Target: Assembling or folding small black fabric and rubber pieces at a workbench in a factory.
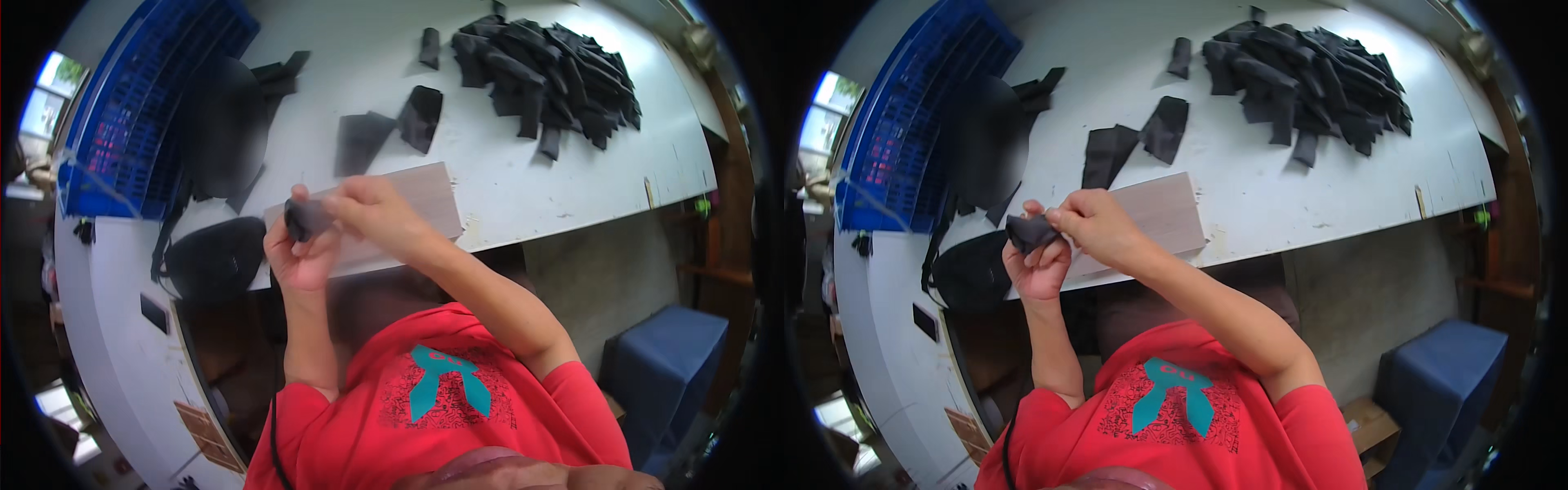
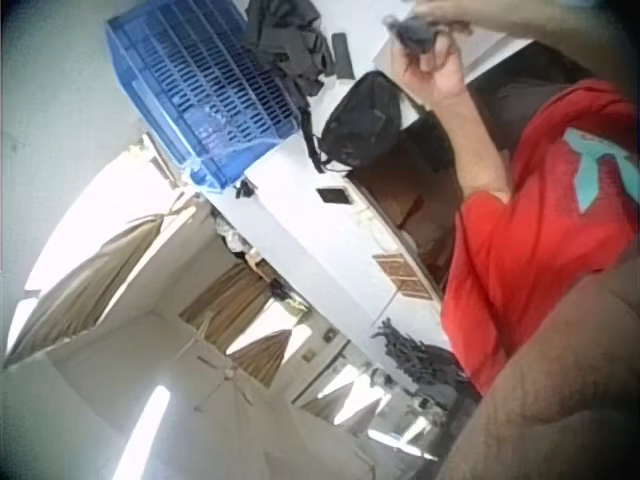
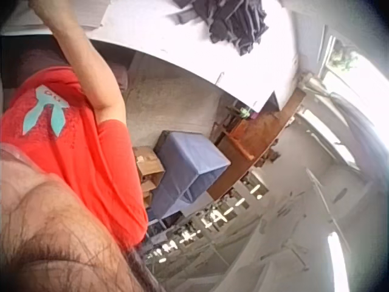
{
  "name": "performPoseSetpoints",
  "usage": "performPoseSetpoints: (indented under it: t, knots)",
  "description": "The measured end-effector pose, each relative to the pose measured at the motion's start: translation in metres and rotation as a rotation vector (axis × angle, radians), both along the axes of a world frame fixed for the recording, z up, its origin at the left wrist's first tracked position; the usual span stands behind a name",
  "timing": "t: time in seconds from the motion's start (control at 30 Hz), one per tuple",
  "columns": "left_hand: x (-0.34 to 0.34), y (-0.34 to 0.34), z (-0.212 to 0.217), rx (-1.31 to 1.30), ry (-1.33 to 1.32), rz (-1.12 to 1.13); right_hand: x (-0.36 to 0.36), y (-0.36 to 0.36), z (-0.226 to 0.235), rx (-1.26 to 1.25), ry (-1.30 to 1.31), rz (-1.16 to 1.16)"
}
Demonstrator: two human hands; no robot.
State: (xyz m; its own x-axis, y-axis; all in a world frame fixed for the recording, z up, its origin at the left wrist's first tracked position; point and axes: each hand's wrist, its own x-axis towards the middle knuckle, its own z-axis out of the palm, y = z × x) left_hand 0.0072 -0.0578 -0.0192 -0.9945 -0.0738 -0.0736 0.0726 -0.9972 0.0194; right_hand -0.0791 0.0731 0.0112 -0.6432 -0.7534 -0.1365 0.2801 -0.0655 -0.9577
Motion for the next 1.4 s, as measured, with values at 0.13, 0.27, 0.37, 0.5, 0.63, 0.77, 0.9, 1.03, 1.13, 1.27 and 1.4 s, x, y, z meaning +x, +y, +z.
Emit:
performPoseSetpoints:
  t: [0.13,0.27,0.37,0.5,0.63,0.77,0.9,1.03,1.13,1.27,1.4]
  knots:
    - [0.005,0.005,0.007,-0.023,0.014,0.099,-0.006,-0.007,-0.003,-0.037,-0.009,0.126]
    - [0.009,0.015,-0.021,-0.391,-0.121,0.226,-0.008,-0.008,-0.043,-0.029,0.013,0.137]
    - [0.008,0.021,-0.015,-0.649,-0.257,0.367,-0.008,-0.010,-0.045,-0.031,0.023,0.139]
    - [0.006,0.016,-0.012,-0.688,-0.329,0.369,-0.012,-0.008,-0.036,0.006,-0.059,0.167]
    - [0.020,0.016,-0.010,-0.619,-0.339,0.297,-0.002,-0.009,-0.037,0.015,-0.121,0.180]
    - [0.015,0.024,-0.004,-0.503,-0.352,0.329,-0.005,-0.003,-0.045,-0.048,-0.083,0.192]
    - [-0.003,0.031,-0.002,-0.204,-0.181,0.325,0.001,-0.004,-0.011,-0.057,-0.044,0.189]
    - [-0.005,0.031,0.005,0.058,-0.173,0.303,-0.036,-0.009,-0.012,-0.043,0.008,0.437]
    - [-0.007,0.029,-0.001,0.079,-0.232,0.359,-0.040,-0.016,-0.018,0.012,0.015,0.443]
    - [-0.002,0.030,-0.015,-0.156,-0.387,0.362,-0.033,-0.017,-0.039,0.085,-0.080,0.365]
    - [0.006,0.042,-0.013,-0.271,-0.446,0.465,-0.036,-0.016,-0.052,0.039,-0.199,0.428]
